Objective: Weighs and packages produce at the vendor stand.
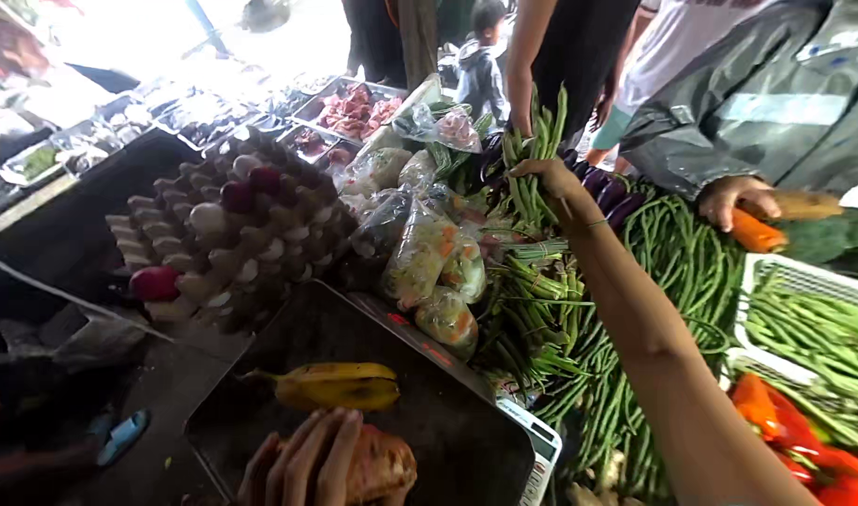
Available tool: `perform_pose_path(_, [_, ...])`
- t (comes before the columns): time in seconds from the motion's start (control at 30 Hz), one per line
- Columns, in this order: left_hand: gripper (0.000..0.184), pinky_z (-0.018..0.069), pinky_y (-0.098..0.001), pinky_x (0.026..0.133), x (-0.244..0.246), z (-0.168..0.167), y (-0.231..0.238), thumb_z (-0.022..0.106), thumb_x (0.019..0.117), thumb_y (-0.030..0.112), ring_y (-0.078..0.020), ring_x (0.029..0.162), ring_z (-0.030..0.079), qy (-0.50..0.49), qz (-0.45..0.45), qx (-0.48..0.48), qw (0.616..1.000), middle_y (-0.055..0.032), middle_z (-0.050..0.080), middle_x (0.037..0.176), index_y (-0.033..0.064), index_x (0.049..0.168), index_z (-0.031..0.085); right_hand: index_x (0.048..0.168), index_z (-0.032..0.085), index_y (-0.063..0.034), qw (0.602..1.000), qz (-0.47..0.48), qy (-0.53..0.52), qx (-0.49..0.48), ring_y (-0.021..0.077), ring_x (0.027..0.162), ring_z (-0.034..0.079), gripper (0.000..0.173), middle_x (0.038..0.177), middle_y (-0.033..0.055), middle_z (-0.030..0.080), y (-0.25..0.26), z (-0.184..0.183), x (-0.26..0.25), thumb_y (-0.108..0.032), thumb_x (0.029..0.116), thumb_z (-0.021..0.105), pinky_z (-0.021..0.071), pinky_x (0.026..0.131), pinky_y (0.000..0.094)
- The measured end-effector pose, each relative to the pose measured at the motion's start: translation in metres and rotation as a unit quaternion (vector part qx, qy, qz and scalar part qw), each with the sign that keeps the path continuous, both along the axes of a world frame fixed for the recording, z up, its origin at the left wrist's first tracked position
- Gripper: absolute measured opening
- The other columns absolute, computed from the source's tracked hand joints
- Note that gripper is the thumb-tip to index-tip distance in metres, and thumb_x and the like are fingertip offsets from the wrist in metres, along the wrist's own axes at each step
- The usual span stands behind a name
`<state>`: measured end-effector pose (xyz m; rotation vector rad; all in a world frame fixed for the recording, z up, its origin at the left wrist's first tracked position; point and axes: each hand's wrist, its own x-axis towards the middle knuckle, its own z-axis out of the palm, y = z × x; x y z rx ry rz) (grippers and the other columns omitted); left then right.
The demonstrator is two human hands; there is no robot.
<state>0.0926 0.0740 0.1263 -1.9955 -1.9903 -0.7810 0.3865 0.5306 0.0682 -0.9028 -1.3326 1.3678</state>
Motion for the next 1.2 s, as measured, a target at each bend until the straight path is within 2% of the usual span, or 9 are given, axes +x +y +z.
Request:
perform_pose_path(0.17, [0.067, 0.0269, -0.0528, 0.119, -0.023, 0.019, 0.010, 0.061, 0.0839, 0.076, -0.0224, 0.131, 0.054, -0.022, -0.033, -0.043, 0.998, -0.0034, 0.068, 0.123, 0.0221, 0.123, 0.069, 0.112, 0.061, -0.0179, 0.978, 0.186, -0.068, 0.070, 0.0028, 0.079, 0.070, 0.043, 0.092, -0.0088, 0.073, -0.103, 0.091, -0.042, -0.001, 0.0740, 0.072, 0.0621, 0.071, 0.0229])
perform_pose_path(0.27, [0.062, 0.0327, -0.0482, 0.118, -0.031, 0.015, 0.007, 0.058, 0.0876, 0.074, -0.0183, 0.126, 0.058, -0.047, -0.045, -0.020, 0.998, -0.0023, 0.069, 0.119, 0.0203, 0.116, 0.071, 0.121, 0.062, -0.0125, 0.939, 0.302, -0.095, 0.135, 0.0035, 0.087, 0.071, 0.060, 0.099, -0.0059, 0.073, -0.167, 0.117, -0.088, 0.000, 0.0672, 0.084, 0.0623, 0.077, 0.0225])
perform_pose_path(0.43, [0.066, 0.0399, -0.0484, 0.113, -0.041, -0.006, -0.009, 0.063, 0.0876, 0.069, -0.0199, 0.126, 0.058, -0.117, -0.071, 0.002, 0.991, -0.0061, 0.066, 0.128, 0.0174, 0.128, 0.067, 0.123, 0.058, -0.0007, 0.816, 0.356, -0.331, 0.313, 0.0210, 0.091, 0.067, 0.065, 0.103, 0.0127, 0.068, -0.213, 0.121, -0.185, -0.011, 0.0679, 0.090, 0.0567, 0.082, 0.0406])
perform_pose_path(0.53, [0.071, 0.0348, -0.0531, 0.120, -0.049, -0.005, -0.029, 0.067, 0.0876, 0.066, -0.0247, 0.141, 0.048, -0.144, -0.067, 0.040, 0.987, -0.0071, 0.058, 0.143, 0.0211, 0.141, 0.057, 0.130, 0.055, -0.0014, 0.770, 0.404, -0.429, 0.243, 0.0308, 0.102, 0.067, 0.070, 0.113, 0.0180, 0.066, -0.227, 0.118, -0.227, -0.006, 0.0692, 0.090, 0.0552, 0.088, 0.0522])
perform_pose_path(0.73, [0.048, 0.0436, -0.0351, 0.112, -0.117, -0.023, -0.094, 0.062, 0.0969, 0.047, -0.0162, 0.133, 0.052, -0.237, 0.061, 0.174, 0.954, -0.0049, 0.060, 0.136, 0.0147, 0.133, 0.062, 0.128, 0.054, -0.0040, 0.752, 0.475, -0.430, 0.152, 0.0199, 0.094, 0.068, 0.068, 0.107, 0.0124, 0.068, -0.233, 0.110, -0.234, -0.001, 0.0704, 0.089, 0.0581, 0.085, 0.0420])
perform_pose_path(0.83, [0.048, 0.0474, -0.0354, 0.106, -0.153, -0.062, -0.119, 0.055, 0.1034, 0.038, -0.0199, 0.125, 0.057, -0.326, 0.152, 0.120, 0.925, -0.0186, 0.062, 0.131, -0.0018, 0.129, 0.062, 0.140, 0.052, -0.0120, 0.749, 0.406, -0.477, 0.216, 0.0160, 0.107, 0.066, 0.081, 0.121, 0.0077, 0.066, -0.242, 0.106, -0.225, -0.011, 0.0676, 0.089, 0.0565, 0.093, 0.0390])
perform_pose_path(0.9, [0.049, 0.0512, -0.0393, 0.102, -0.174, -0.090, -0.131, 0.049, 0.1052, 0.038, -0.0231, 0.120, 0.061, -0.386, 0.189, 0.063, 0.901, -0.0204, 0.062, 0.129, -0.0030, 0.129, 0.060, 0.147, 0.050, -0.0145, 0.761, 0.347, -0.481, 0.263, 0.0248, 0.121, 0.059, 0.093, 0.137, 0.0122, 0.057, -0.249, 0.101, -0.221, -0.018, 0.0633, 0.089, 0.0520, 0.101, 0.0483])
perform_pose_path(1.1, [0.047, 0.0515, -0.0473, 0.101, -0.241, -0.162, -0.137, 0.047, 0.1075, 0.038, -0.0275, 0.121, 0.061, -0.518, 0.257, -0.016, 0.816, -0.0203, 0.058, 0.136, 0.0020, 0.136, 0.057, 0.151, 0.049, -0.0186, 0.794, 0.245, -0.500, 0.244, 0.0236, 0.128, 0.058, 0.064, 0.145, 0.0113, 0.056, -0.274, 0.092, -0.237, -0.051, 0.0978, 0.062, 0.0484, 0.106, 0.0510])
perform_pose_path(1.2, [0.045, 0.0478, -0.0559, 0.104, -0.286, -0.207, -0.132, 0.047, 0.1031, 0.015, -0.0386, 0.129, 0.056, -0.485, 0.274, -0.054, 0.829, -0.0272, 0.052, 0.143, -0.0006, 0.145, 0.047, 0.142, 0.058, -0.0119, 0.782, 0.254, -0.513, 0.247, 0.0262, 0.124, 0.059, 0.051, 0.139, 0.0154, 0.058, -0.283, 0.090, -0.248, -0.046, 0.1044, 0.052, 0.0478, 0.105, 0.0526])
